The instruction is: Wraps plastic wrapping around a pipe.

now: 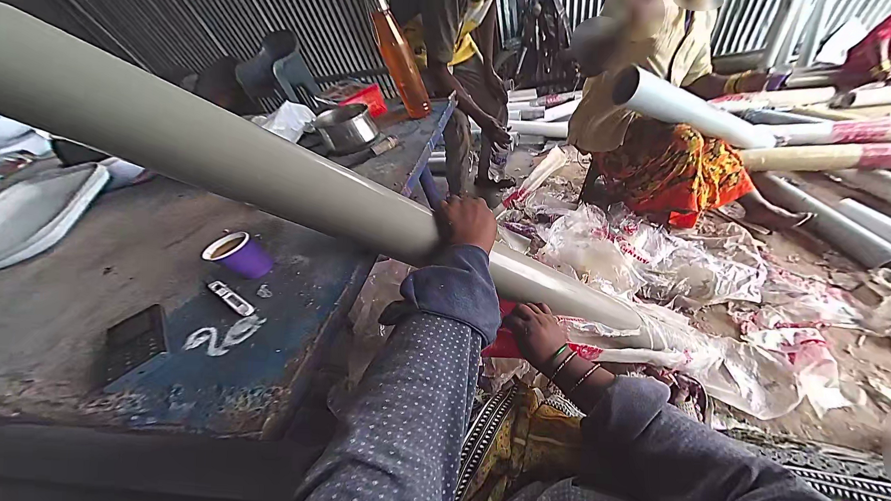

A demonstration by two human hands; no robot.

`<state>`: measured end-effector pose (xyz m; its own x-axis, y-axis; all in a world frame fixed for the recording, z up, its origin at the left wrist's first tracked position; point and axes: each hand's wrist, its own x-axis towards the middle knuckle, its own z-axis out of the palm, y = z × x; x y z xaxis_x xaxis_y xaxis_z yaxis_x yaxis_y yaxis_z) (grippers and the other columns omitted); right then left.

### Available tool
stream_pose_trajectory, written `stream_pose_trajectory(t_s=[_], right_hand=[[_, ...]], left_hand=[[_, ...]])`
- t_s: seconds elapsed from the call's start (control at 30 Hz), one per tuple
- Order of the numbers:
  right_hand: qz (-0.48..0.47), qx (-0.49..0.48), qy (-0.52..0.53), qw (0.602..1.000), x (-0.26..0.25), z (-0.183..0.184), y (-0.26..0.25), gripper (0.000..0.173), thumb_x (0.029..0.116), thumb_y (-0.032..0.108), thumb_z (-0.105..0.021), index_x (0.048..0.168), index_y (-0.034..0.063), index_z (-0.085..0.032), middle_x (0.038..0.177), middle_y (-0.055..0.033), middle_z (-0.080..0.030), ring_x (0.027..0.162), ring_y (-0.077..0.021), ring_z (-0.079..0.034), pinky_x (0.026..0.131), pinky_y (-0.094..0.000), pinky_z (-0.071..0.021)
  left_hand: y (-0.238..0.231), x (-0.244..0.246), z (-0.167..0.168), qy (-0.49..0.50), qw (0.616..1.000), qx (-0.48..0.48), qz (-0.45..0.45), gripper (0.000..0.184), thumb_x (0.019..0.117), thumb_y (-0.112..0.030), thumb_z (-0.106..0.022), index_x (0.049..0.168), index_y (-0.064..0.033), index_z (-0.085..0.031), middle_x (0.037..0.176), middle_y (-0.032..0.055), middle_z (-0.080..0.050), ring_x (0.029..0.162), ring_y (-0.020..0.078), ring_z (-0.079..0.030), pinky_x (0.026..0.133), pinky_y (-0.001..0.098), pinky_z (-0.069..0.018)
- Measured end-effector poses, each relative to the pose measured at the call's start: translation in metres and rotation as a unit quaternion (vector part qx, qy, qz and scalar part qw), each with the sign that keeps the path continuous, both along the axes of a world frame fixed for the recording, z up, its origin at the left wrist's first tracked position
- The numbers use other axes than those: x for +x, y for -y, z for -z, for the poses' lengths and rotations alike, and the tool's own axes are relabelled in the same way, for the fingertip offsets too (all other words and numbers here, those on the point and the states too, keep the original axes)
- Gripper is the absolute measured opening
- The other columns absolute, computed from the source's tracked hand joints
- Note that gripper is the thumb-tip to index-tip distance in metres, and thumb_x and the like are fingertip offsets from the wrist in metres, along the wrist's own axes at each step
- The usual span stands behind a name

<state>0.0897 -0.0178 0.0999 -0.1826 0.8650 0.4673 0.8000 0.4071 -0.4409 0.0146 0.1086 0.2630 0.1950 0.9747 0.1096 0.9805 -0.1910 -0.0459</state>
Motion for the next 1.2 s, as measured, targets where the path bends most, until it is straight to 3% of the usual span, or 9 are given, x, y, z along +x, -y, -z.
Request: stream_pose_trajectory(t_s=[0.1,0.2,0.33,0.4,0.53,0.7,0.87,1.1,1.2], right_hand=[[0.016,0.026,-0.075,0.997,0.001,0.002,0.005,0.024,0.0958,-0.002,-0.056,0.100,0.0005,-0.079,0.105,-0.0186,-0.076,0.105,-0.0381,-0.072,0.094,-0.0558,-0.0531],[0.023,-0.041,-0.193,0.980,0.006,-0.006,0.018,0.027,0.0992,0.001,-0.055,0.116,-0.0025,-0.076,0.119,-0.0214,-0.074,0.115,-0.0359,-0.070,0.104,-0.0469,-0.0516],[0.022,-0.100,-0.299,0.949,0.016,-0.011,0.037,0.033,0.1007,0.003,-0.055,0.131,-0.0054,-0.066,0.133,-0.0237,-0.066,0.115,-0.0275,-0.069,0.101,-0.0346,-0.0533],[0.062,-0.110,-0.333,0.935,0.026,-0.012,0.044,0.035,0.1012,0.003,-0.055,0.134,-0.0048,-0.064,0.133,-0.0236,-0.065,0.111,-0.0264,-0.070,0.099,-0.0349,-0.0543],[0.106,-0.087,-0.331,0.934,0.059,-0.016,0.056,0.031,0.1015,0.002,-0.056,0.129,-0.0061,-0.066,0.130,-0.0242,-0.066,0.113,-0.0273,-0.069,0.099,-0.0350,-0.0540],[0.148,-0.067,-0.333,0.929,0.089,-0.016,0.072,0.022,0.1007,0.002,-0.058,0.115,-0.0060,-0.073,0.118,-0.0223,-0.071,0.111,-0.0236,-0.069,0.099,-0.0320,-0.0522],[0.164,-0.060,-0.337,0.925,0.104,-0.019,0.074,0.017,0.0977,0.003,-0.064,0.108,-0.0051,-0.075,0.112,-0.0209,-0.071,0.103,-0.0203,-0.068,0.090,-0.0293,-0.0535],[0.158,-0.090,-0.348,0.920,0.106,-0.021,0.075,0.023,0.1039,0.009,-0.057,0.116,-0.0034,-0.073,0.116,-0.0200,-0.069,0.098,-0.0212,-0.068,0.090,-0.0337,-0.0535],[0.158,-0.085,-0.343,0.922,0.108,-0.022,0.076,0.024,0.1048,0.011,-0.056,0.113,-0.0035,-0.073,0.113,-0.0192,-0.070,0.096,-0.0214,-0.067,0.089,-0.0353,-0.0531]], left_hand=[[-0.005,-0.001,0.007,-0.029,0.999,0.021,-0.010,0.037,0.1083,-0.018,-0.042,0.130,0.0003,-0.065,0.131,0.0251,-0.067,0.128,0.0434,-0.060,0.111,0.0619,-0.0390],[-0.001,0.001,0.005,-0.016,0.999,0.026,-0.014,0.037,0.1089,-0.017,-0.041,0.134,-0.0013,-0.064,0.134,0.0260,-0.065,0.130,0.0427,-0.059,0.112,0.0601,-0.0385],[0.008,0.001,0.000,-0.005,1.000,0.028,-0.005,0.037,0.1096,-0.018,-0.042,0.136,-0.0002,-0.062,0.136,0.0277,-0.063,0.130,0.0436,-0.058,0.112,0.0589,-0.0395],[0.010,0.001,-0.001,-0.005,1.000,0.023,0.002,0.038,0.1107,-0.020,-0.041,0.137,-0.0017,-0.061,0.138,0.0258,-0.062,0.133,0.0418,-0.057,0.113,0.0572,-0.0387],[0.009,-0.006,0.005,0.045,0.995,0.055,0.069,0.034,0.1089,-0.017,-0.045,0.132,0.0005,-0.064,0.133,0.0248,-0.065,0.131,0.0425,-0.057,0.110,0.0591,-0.0389],[0.013,-0.015,0.005,0.122,0.979,0.106,0.121,0.033,0.1079,-0.018,-0.051,0.132,-0.0027,-0.066,0.131,0.0227,-0.068,0.128,0.0408,-0.061,0.108,0.0592,-0.0430],[0.016,-0.019,0.002,0.177,0.965,0.134,0.140,0.032,0.1087,-0.018,-0.049,0.129,-0.0015,-0.068,0.127,0.0232,-0.070,0.124,0.0413,-0.064,0.106,0.0589,-0.0458],[0.029,-0.008,-0.002,0.212,0.961,0.110,0.142,0.033,0.1100,-0.019,-0.046,0.128,-0.0025,-0.069,0.129,0.0223,-0.069,0.126,0.0403,-0.063,0.106,0.0605,-0.0441],[0.039,-0.003,0.001,0.227,0.959,0.090,0.148,0.034,0.1109,-0.022,-0.046,0.129,-0.0035,-0.068,0.126,0.0226,-0.070,0.123,0.0403,-0.064,0.106,0.0603,-0.0452]])
